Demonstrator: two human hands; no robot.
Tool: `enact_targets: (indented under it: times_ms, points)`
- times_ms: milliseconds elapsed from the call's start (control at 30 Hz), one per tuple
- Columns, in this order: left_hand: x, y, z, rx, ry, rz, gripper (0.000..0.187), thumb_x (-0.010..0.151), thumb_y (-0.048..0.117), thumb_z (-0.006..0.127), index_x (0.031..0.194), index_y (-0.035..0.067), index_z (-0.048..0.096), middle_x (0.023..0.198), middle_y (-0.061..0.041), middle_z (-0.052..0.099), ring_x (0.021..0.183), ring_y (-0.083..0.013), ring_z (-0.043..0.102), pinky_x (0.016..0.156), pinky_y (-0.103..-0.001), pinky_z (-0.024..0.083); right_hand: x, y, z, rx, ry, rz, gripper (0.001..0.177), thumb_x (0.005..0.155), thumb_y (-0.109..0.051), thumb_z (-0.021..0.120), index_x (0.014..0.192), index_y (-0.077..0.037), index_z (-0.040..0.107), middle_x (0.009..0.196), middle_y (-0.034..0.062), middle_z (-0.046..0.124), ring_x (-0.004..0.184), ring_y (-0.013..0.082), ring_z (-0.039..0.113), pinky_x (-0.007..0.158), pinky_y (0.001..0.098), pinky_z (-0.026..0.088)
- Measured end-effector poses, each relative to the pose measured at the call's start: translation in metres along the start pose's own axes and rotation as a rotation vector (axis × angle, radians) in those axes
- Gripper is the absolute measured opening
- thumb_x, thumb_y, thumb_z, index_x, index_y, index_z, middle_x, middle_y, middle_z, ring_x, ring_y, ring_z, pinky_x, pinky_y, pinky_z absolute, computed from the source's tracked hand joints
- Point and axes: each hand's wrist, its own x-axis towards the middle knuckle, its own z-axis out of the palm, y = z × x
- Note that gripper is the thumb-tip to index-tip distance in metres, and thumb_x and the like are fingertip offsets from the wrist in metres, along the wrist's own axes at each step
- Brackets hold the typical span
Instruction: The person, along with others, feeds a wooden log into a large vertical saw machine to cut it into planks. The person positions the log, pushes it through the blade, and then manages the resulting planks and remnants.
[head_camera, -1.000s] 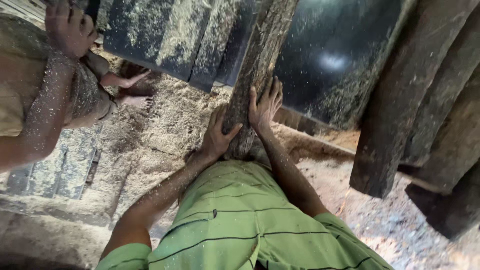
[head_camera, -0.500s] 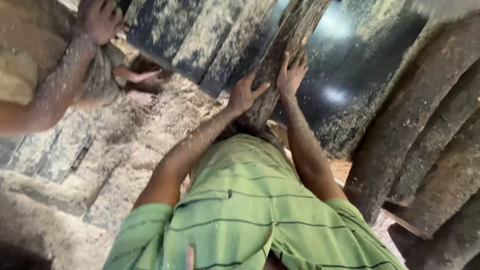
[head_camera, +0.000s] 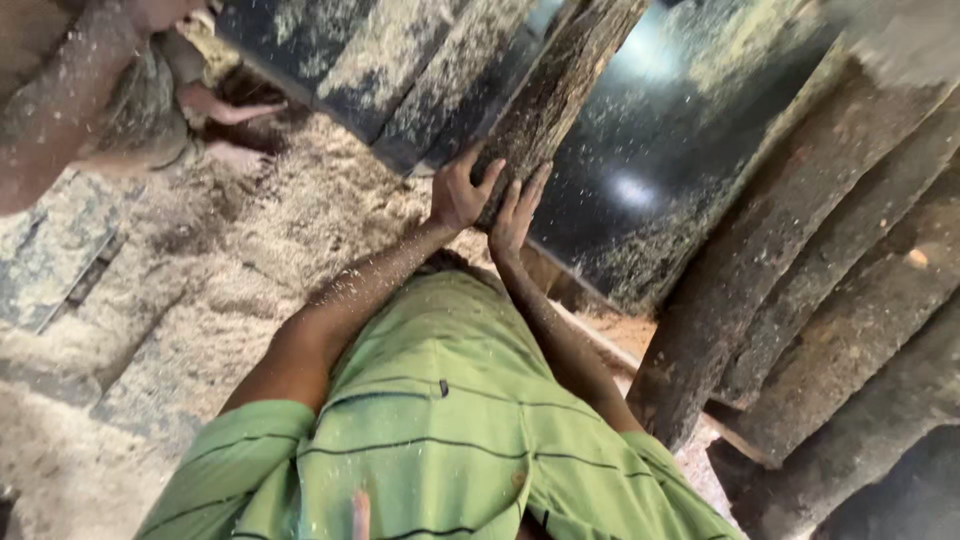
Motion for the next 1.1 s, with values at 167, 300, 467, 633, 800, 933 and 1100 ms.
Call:
enact_targets:
  times_ms: [167,300,467,633,800,933,1100]
  points:
    - [0.058,0.025,0.028,0.050,0.059,-0.060,0.065,0.099,0.056,0.063,0.129,-0.001,0.067,0.119,-0.025,0.072,0.109,-0.0422,0.070,0.093,-0.049,0.057,0.079,0.023,0.001,0.012,0.118,-0.147,0.064,0.116,-0.040,0.038,0.166,-0.002,0.024,0.175,0.0232,0.021,0.164,0.0371,0.020,0.133,0.0430,0.021]
    - [0.105,0.017,0.063,-0.046,0.115,0.008,0.059,0.100,0.056,0.060,0.129,0.005,0.069,0.114,-0.022,0.074,0.104,-0.0396,0.072,0.089,-0.047,0.058,0.145,0.036,-0.003,0.084,0.167,-0.130,0.064,0.112,-0.038,0.046,0.162,-0.001,0.032,0.166,0.0234,0.037,0.155,0.0359,0.039,0.125,0.0398,0.036]
    - [0.096,0.000,0.043,-0.081,-0.063,0.056,0.050,0.111,0.049,0.054,0.133,0.006,0.066,0.089,-0.016,0.070,0.074,-0.0312,0.068,0.070,-0.045,0.053,0.225,0.074,-0.001,0.063,0.246,-0.185,0.062,0.112,-0.042,0.050,0.159,-0.001,0.043,0.165,0.0207,0.045,0.156,0.0338,0.043,0.128,0.0421,0.037]
    - [-0.024,-0.007,-0.040,0.092,-0.166,-0.112,0.050,0.115,0.045,0.054,0.154,0.014,0.052,0.111,-0.019,0.071,0.088,-0.0285,0.067,0.080,-0.042,0.056,0.311,0.095,-0.013,0.071,0.230,-0.146,0.069,0.112,-0.049,0.046,0.161,-0.002,0.035,0.165,0.0239,0.039,0.151,0.0363,0.039,0.125,0.0443,0.035]
    - [-0.132,-0.031,-0.108,0.200,-0.272,-0.648,0.051,0.107,0.040,0.053,0.154,0.020,0.054,0.135,-0.018,0.066,0.088,-0.0390,0.076,0.091,-0.043,0.060,0.421,0.070,-0.032,-0.006,0.374,-0.158,0.046,0.110,-0.040,0.047,0.132,-0.001,0.055,0.132,0.0256,0.063,0.120,0.0434,0.059,0.102,0.0485,0.049]
    - [-0.211,-0.075,-0.163,0.138,0.157,-0.382,0.039,0.108,0.030,0.063,0.133,0.000,0.068,0.130,-0.023,0.072,0.119,-0.0310,0.070,0.099,-0.042,0.056,0.399,0.069,-0.063,-0.061,0.354,-0.033,0.042,0.111,-0.037,0.048,0.117,0.000,0.067,0.120,0.0261,0.074,0.107,0.0456,0.068,0.095,0.0485,0.056]
    - [-0.271,-0.108,-0.203,0.190,0.312,-0.726,0.039,0.107,0.032,0.065,0.129,0.001,0.071,0.121,-0.021,0.075,0.108,-0.0303,0.073,0.096,-0.042,0.057,0.293,0.103,-0.097,0.133,0.330,-0.037,0.054,0.110,-0.041,0.047,0.153,-0.008,0.049,0.153,0.0209,0.055,0.140,0.0359,0.056,0.113,0.0458,0.049]
